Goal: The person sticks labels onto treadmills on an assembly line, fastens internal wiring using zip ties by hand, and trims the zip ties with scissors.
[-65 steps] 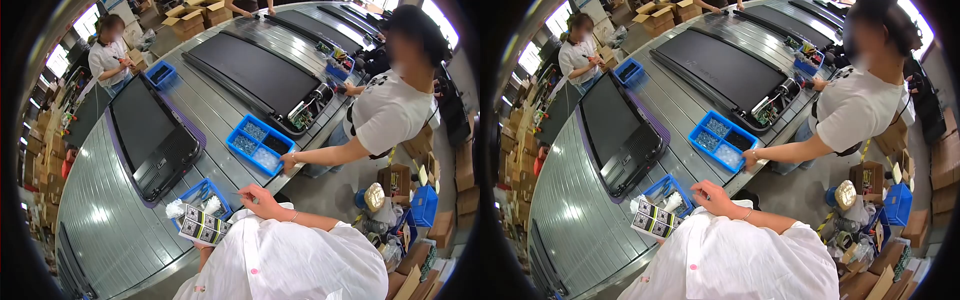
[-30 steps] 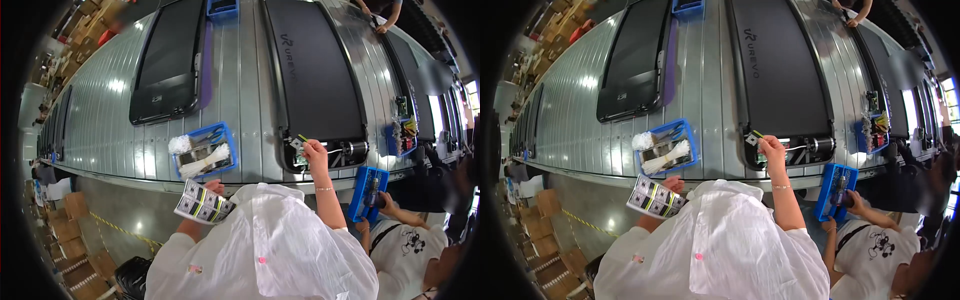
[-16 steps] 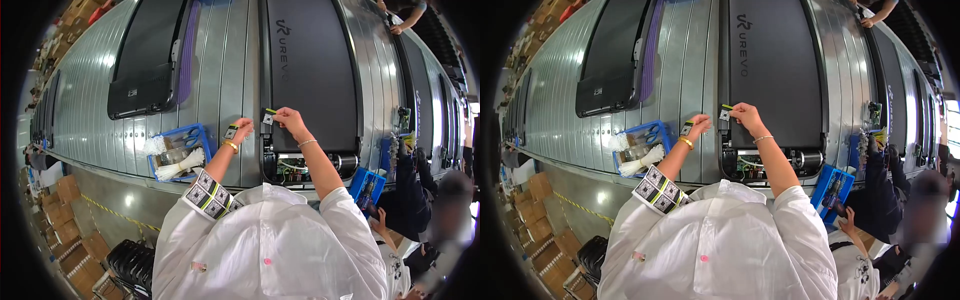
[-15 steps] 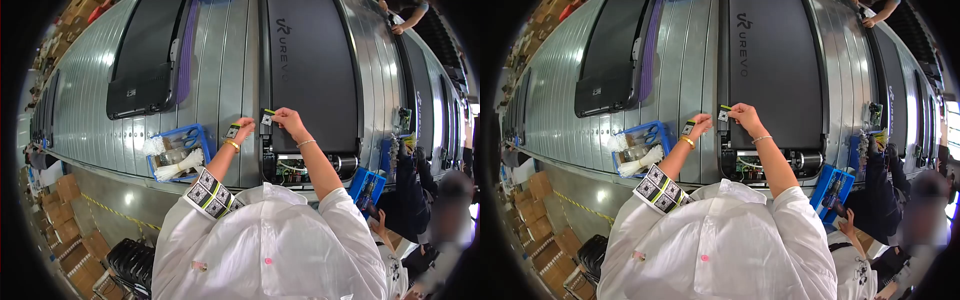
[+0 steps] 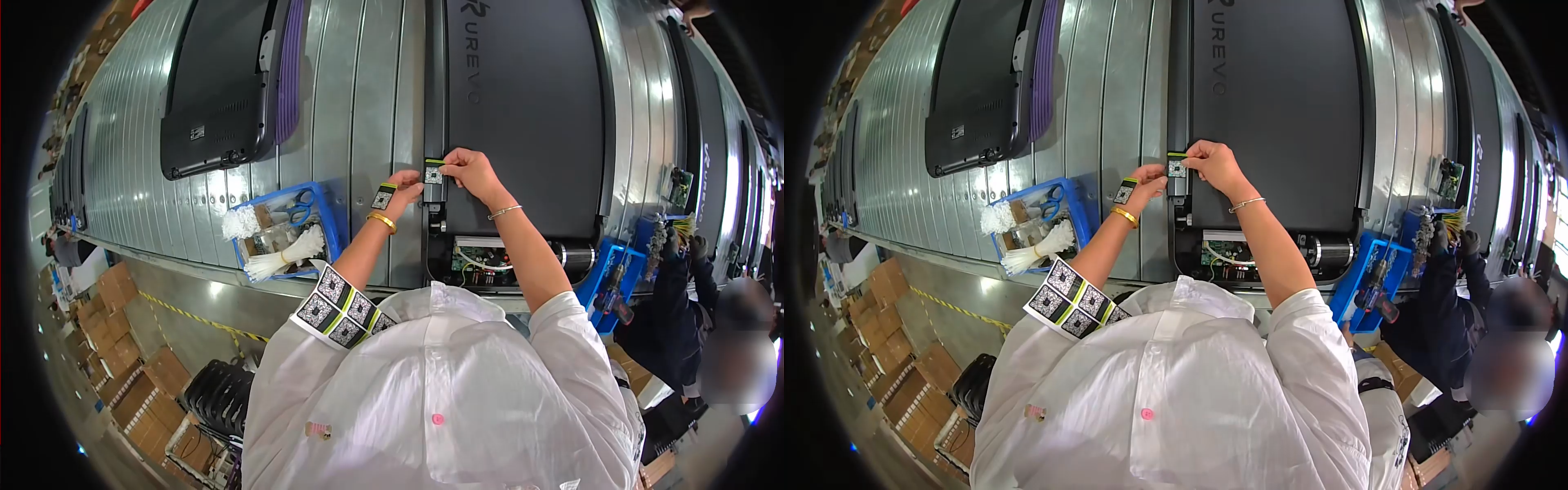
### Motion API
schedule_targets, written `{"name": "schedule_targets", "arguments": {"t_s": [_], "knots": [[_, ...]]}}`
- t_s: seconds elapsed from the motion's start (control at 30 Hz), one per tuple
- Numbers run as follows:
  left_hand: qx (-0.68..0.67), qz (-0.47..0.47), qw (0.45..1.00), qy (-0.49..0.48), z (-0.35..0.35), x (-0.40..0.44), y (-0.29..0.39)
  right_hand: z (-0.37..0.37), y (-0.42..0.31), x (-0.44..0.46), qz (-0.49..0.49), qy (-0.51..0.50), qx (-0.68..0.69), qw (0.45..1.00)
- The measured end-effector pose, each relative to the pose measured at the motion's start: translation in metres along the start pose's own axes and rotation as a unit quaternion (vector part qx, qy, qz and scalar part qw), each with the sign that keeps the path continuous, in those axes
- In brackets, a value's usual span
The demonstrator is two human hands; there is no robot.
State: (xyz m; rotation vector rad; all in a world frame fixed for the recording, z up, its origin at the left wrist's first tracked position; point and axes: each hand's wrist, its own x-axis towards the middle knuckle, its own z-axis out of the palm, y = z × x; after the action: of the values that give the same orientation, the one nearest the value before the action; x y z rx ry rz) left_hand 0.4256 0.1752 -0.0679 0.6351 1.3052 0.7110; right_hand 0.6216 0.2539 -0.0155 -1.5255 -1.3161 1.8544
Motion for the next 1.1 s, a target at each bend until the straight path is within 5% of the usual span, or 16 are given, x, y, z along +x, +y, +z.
{"name": "schedule_targets", "arguments": {"t_s": [1.1], "knots": [[-0.034, -0.012, 0.999, 0.031, 0.0081, -0.0093, 0.0050, 0.0000, 0.0045, 0.0079, 0.005, 0.013, 0.006, 1.000]]}}
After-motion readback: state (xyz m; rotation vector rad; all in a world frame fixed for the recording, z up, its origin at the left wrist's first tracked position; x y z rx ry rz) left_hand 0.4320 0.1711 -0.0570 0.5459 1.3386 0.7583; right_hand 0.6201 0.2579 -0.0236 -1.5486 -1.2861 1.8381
